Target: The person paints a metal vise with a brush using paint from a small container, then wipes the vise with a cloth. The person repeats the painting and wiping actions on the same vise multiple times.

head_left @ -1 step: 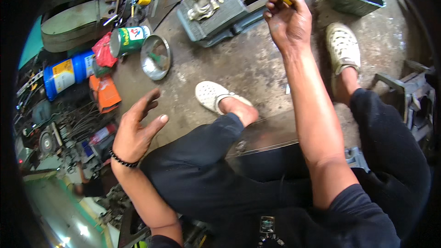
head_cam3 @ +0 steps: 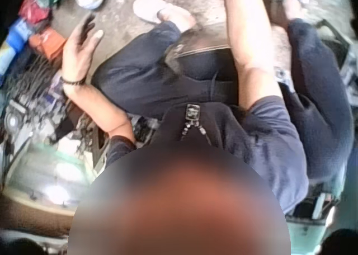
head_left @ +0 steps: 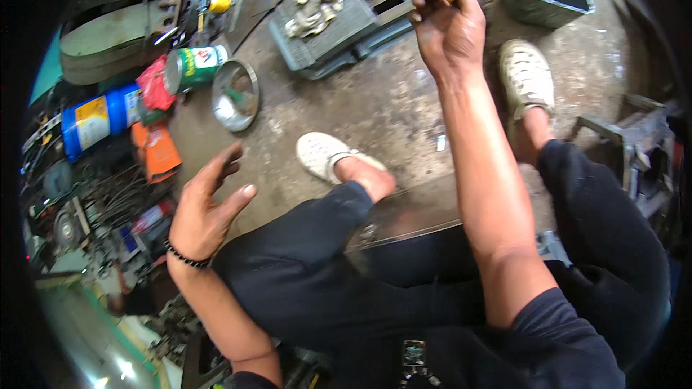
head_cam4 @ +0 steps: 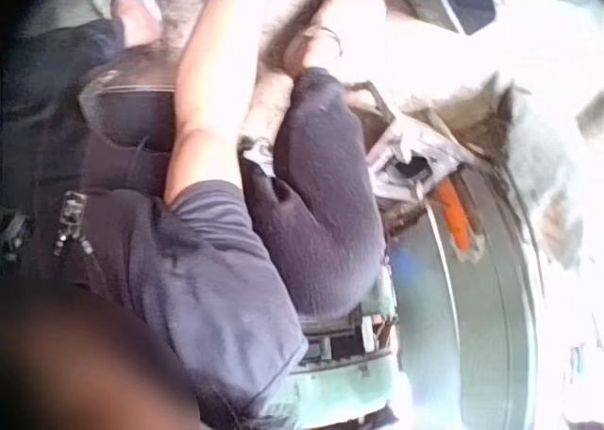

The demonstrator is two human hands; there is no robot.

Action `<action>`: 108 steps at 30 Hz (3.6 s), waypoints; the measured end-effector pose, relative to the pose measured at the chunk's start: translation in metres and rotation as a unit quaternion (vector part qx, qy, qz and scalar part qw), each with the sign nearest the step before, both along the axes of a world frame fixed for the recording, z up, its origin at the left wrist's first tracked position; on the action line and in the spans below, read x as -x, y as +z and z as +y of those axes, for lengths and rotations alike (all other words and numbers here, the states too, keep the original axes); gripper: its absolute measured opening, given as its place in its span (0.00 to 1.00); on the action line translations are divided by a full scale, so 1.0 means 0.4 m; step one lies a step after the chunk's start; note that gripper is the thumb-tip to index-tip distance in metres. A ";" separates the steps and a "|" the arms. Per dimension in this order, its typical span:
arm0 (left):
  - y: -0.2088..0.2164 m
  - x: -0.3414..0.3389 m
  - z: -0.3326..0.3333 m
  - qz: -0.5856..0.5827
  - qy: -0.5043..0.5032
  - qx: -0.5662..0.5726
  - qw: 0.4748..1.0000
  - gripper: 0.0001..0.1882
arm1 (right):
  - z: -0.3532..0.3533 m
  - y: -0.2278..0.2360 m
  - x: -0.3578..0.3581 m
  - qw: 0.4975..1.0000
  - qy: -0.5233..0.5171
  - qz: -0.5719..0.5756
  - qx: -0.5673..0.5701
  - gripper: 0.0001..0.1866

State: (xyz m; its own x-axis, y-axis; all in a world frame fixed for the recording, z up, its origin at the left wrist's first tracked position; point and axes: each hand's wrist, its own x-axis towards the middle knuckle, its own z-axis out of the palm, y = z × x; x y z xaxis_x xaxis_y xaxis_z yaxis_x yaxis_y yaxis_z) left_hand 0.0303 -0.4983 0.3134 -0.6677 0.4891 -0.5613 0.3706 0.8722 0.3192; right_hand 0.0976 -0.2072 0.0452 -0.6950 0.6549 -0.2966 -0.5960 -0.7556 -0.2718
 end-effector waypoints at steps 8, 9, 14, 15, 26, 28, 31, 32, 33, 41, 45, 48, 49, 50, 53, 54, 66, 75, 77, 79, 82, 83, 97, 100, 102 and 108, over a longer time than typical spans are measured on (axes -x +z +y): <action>0.057 0.006 0.045 -0.008 -0.081 -0.087 0.993 0.33 | 0.624 0.233 -0.042 0.749 -0.208 -0.364 -0.512 0.20; 0.063 0.013 0.043 -0.003 -0.099 -0.102 0.990 0.33 | 0.688 0.257 -0.090 0.689 -0.189 -0.421 -0.559 0.20; 0.070 0.013 0.022 -0.017 -0.079 -0.140 0.987 0.33 | 0.879 0.266 -0.283 0.511 0.019 -0.575 -0.639 0.22; 0.063 0.008 0.019 -0.021 -0.081 -0.134 0.987 0.33 | 0.900 0.244 -0.301 0.494 0.055 -0.586 -0.641 0.22; -0.004 -0.001 0.024 -0.004 -0.005 -0.004 1.000 0.33 | 0.927 -0.103 -0.273 0.392 0.207 -0.584 -0.680 0.25; -0.010 -0.010 0.041 0.011 -0.028 0.001 1.000 0.32 | 0.912 -0.125 -0.269 0.351 0.207 -0.587 -0.699 0.24; -0.020 -0.024 0.068 0.038 -0.077 0.014 0.996 0.32 | 0.895 -0.140 -0.268 0.304 0.202 -0.587 -0.723 0.24; -0.024 -0.028 0.075 0.040 -0.077 0.021 0.996 0.32 | 0.892 -0.142 -0.270 0.291 0.201 -0.586 -0.729 0.24; -0.028 -0.031 0.082 0.045 -0.084 0.025 0.995 0.32 | 0.890 -0.145 -0.273 0.280 0.197 -0.586 -0.734 0.23; -0.050 -0.037 0.094 0.049 -0.088 0.026 0.995 0.32 | 0.920 -0.159 -0.336 0.227 0.169 -0.589 -0.757 0.22; -0.030 -0.020 0.103 0.034 -0.070 -0.003 0.997 0.31 | 0.929 -0.154 -0.353 0.209 0.164 -0.594 -0.759 0.21; -0.003 0.015 0.123 -0.003 -0.064 -0.019 0.998 0.32 | 0.907 -0.125 -0.361 0.196 0.125 -0.605 -0.761 0.21; 0.009 0.036 0.133 0.000 -0.106 -0.016 0.994 0.32 | 0.893 -0.109 -0.361 0.193 0.106 -0.609 -0.762 0.21; 0.017 0.063 0.145 0.005 -0.130 0.003 0.991 0.32 | 0.870 -0.096 -0.363 0.195 0.093 -0.618 -0.756 0.21; -0.016 0.173 0.193 0.054 -0.215 0.023 0.975 0.32 | 0.801 -0.038 -0.358 0.257 0.082 -0.623 -0.734 0.21; -0.047 0.215 0.209 0.064 -0.227 0.010 0.972 0.32 | 0.785 -0.013 -0.346 0.285 0.082 -0.620 -0.726 0.21; -0.626 0.503 0.380 0.287 -0.206 -0.045 0.934 0.42 | 0.473 0.179 -0.128 0.377 0.093 -0.345 -0.855 0.11; -0.619 0.201 0.369 0.070 0.049 -0.433 0.897 0.24 | 0.082 0.132 0.085 0.737 0.403 -0.298 -0.454 0.37; -0.602 0.091 0.367 -0.032 0.050 -0.458 0.887 0.31 | 0.004 0.133 0.083 0.704 0.450 -0.345 -0.427 0.33; -0.598 0.044 0.329 -0.127 0.020 -0.459 0.879 0.38 | -0.028 0.135 0.071 0.692 0.477 -0.364 -0.402 0.28; -0.602 0.041 0.245 -0.274 -0.019 -0.429 0.861 0.41 | -0.041 0.142 0.058 0.664 0.520 -0.355 -0.403 0.19; -0.606 0.044 0.233 -0.323 0.029 -0.454 0.830 0.37 | -0.047 0.140 0.062 0.653 0.537 -0.354 -0.399 0.18; -0.681 0.149 0.175 -0.561 0.388 -0.565 0.464 0.33 | -0.201 0.111 0.399 0.382 0.443 -0.338 -0.737 0.19; -0.684 0.161 0.161 -0.530 0.393 -0.595 0.458 0.28 | -0.241 0.084 0.409 0.528 0.441 -0.395 -0.609 0.19; -0.694 0.156 0.147 -0.504 0.394 -0.608 0.470 0.27 | -0.259 0.069 0.395 0.601 0.421 -0.375 -0.566 0.19; -0.721 0.130 0.149 -0.453 0.350 -0.535 0.621 0.23 | -0.240 0.060 0.386 0.519 0.407 -0.359 -0.661 0.15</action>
